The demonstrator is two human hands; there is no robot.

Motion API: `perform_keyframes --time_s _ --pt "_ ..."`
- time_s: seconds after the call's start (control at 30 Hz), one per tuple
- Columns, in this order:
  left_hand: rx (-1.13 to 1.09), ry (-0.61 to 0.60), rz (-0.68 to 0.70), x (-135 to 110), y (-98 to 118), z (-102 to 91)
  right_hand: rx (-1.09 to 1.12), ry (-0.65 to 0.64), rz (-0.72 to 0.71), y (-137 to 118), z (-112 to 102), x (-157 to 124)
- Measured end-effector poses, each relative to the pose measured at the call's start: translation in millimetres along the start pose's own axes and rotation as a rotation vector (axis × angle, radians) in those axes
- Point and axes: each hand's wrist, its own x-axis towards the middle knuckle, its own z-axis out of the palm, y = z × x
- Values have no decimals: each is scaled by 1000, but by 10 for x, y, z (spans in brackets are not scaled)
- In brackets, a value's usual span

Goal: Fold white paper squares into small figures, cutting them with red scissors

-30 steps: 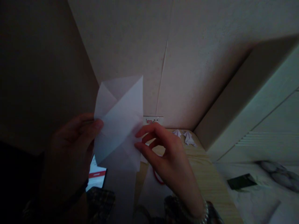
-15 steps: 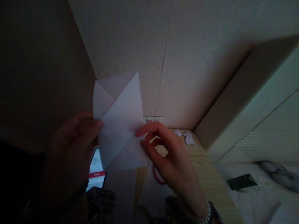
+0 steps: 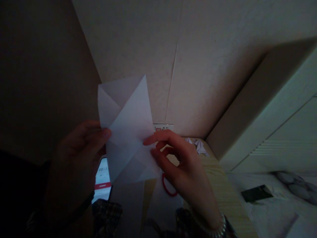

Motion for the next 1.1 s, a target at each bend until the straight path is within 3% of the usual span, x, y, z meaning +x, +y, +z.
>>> perform_keyframes --time_s 0.5,0.93,1.1 --pt "20 -104 5 1 -43 -13 -9 128 80 -10 22 17" --pt "62 -216 12 -6 -55 8 14 176 -12 50 -2 24" --pt "39 -172 -2 34 -76 30 6 251 16 24 22 18"
